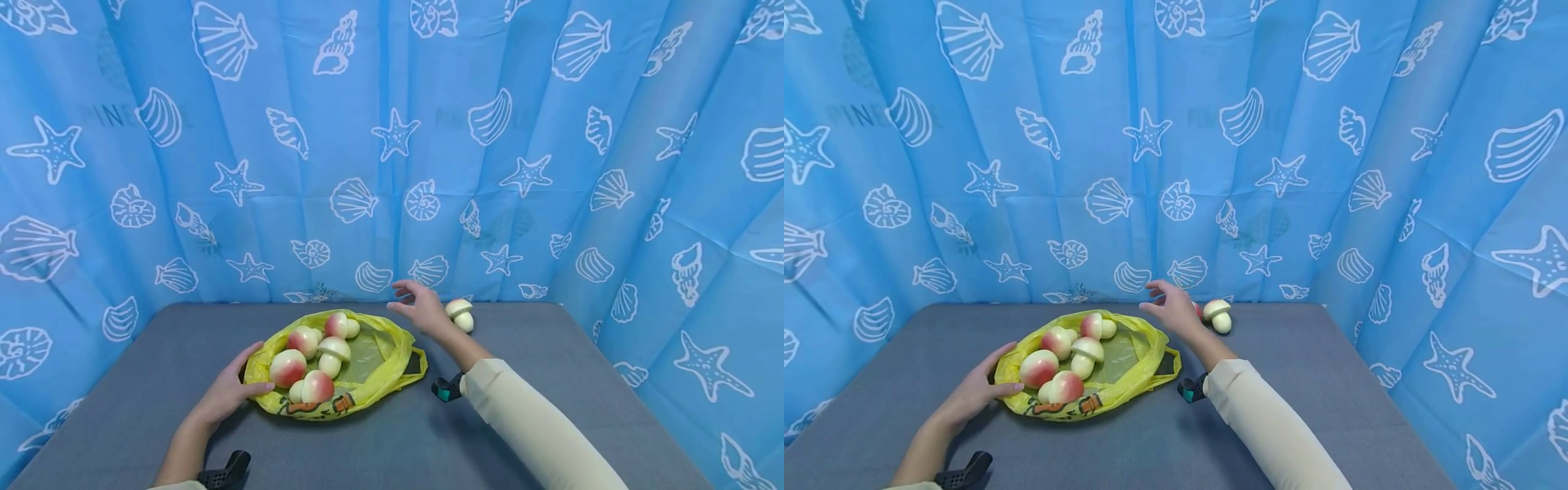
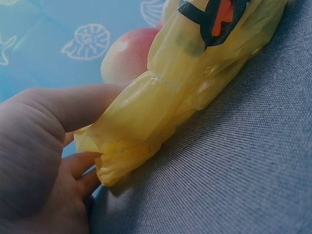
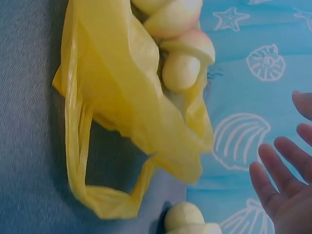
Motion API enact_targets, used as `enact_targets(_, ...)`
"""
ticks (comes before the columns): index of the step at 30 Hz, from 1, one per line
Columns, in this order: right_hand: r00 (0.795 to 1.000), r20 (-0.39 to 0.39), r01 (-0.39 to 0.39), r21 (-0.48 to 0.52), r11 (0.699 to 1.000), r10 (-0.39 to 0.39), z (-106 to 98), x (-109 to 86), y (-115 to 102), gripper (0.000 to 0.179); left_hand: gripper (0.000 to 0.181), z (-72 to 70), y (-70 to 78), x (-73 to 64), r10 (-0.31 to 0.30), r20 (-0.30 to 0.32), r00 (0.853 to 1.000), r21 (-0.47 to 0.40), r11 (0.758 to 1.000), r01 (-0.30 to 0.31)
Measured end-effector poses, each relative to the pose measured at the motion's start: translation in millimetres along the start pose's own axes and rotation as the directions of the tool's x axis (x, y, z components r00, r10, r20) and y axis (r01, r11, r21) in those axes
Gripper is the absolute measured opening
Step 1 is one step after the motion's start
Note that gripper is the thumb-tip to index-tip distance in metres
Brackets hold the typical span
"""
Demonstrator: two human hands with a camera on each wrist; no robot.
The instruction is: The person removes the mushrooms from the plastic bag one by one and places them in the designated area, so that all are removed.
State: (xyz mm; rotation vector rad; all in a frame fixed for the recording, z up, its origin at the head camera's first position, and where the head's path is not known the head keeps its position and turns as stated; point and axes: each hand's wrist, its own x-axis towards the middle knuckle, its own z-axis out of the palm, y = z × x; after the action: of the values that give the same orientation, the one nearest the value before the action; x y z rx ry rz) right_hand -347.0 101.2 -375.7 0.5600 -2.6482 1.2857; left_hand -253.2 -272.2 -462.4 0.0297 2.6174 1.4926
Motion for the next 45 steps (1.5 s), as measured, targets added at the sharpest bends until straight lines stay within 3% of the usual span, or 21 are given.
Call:
enact_targets(9, 0.982, 0.186, 0.036, 0.054, 0.998, -0.045, 17.4, 4.5, -14.8, 0.038, 0.097, -1.2, 0.3, -1.0, 0.012, 0.000, 1.000, -0.024, 1.000, -0.012)
enact_targets(14, 0.951, 0.299, 0.066, 0.060, 0.996, -0.081, 28.3, 7.2, -22.1, 0.038, 0.097, -0.8, 1.1, -2.4, 0.013, -0.003, 1.000, -0.024, 1.000, -0.013)
enact_targets(21, 0.889, 0.450, 0.070, 0.048, 0.996, -0.084, 45.4, 7.7, -27.4, 0.036, 0.098, -1.0, -0.1, 0.0, 0.003, -0.001, 1.000, -0.016, 1.000, -0.003)
enact_targets(29, 0.841, 0.532, 0.095, 0.038, 0.995, -0.100, 65.2, 7.7, -31.7, 0.042, 0.098, -0.1, -1.1, 1.2, -0.011, -0.005, 1.000, -0.012, 1.000, 0.011)
enact_targets(34, 0.816, 0.570, 0.142, -0.041, 0.989, -0.094, 75.2, 6.9, -37.1, 0.042, 0.098, 0.0, -1.6, 1.5, -0.013, -0.007, 1.000, -0.002, 1.000, 0.013)
enact_targets(40, 0.793, 0.598, 0.232, -0.118, 0.966, -0.117, 84.4, 6.2, -41.4, 0.042, 0.098, 0.0, -2.5, 2.7, -0.011, -0.008, 1.000, 0.005, 1.000, 0.011)
enact_targets(45, 0.787, 0.609, 0.247, -0.156, 0.956, -0.104, 84.9, 4.0, -44.9, 0.045, 0.098, 0.0, -2.1, 1.2, -0.006, -0.006, 1.000, -0.006, 1.000, 0.006)
